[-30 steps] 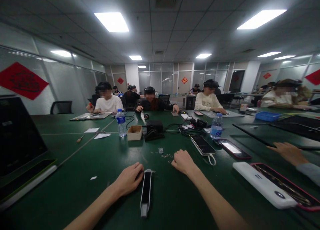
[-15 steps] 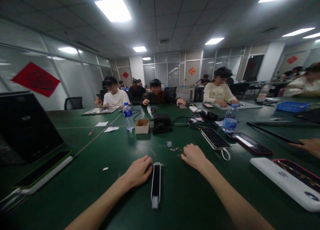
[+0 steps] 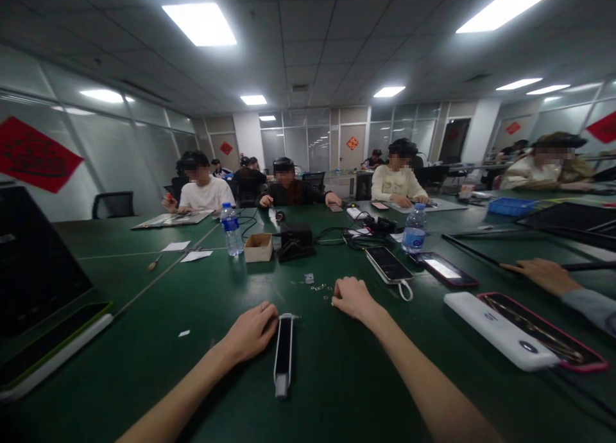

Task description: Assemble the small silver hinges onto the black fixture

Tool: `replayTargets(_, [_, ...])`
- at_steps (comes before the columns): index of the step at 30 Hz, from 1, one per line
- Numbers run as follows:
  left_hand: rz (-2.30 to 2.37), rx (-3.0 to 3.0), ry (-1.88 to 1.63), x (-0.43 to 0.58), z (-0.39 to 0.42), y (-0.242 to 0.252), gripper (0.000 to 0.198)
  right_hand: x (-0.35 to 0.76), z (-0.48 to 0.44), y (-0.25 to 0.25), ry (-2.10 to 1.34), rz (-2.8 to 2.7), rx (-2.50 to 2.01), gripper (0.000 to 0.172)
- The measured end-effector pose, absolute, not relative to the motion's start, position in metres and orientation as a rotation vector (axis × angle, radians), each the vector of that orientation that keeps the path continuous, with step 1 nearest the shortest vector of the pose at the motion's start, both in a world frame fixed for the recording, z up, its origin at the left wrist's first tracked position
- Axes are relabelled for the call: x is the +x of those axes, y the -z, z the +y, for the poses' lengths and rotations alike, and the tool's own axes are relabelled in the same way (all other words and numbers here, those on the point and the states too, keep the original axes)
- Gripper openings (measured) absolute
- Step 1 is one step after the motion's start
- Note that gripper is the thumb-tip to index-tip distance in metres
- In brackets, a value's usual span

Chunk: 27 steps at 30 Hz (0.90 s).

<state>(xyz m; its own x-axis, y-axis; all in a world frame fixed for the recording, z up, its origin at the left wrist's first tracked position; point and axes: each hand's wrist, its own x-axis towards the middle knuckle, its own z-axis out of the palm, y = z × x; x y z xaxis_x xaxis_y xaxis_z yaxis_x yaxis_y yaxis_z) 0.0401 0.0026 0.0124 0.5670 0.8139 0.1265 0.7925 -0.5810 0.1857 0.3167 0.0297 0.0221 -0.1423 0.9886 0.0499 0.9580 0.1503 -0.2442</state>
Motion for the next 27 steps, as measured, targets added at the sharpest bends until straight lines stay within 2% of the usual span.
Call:
replayTargets(11, [1.376, 2.685, -0.296, 0.04, 0.002, -0.015, 0.017, 0.319, 0.041, -0.013, -0.464, -2.217, -1.964, 0.02])
replayTargets(22, [1.376, 2.709, -0.285, 0.041, 0.005, -0.012, 0.018, 0.327, 0.026, -0.029, -0.159, -2.447, -1.759, 0.019])
replayTargets(27, [1.368, 2.702, -0.302, 0.04, 0.005, -0.01, 0.017, 0.33, 0.027, -0.027, -0.153, -2.561, -1.644, 0.02])
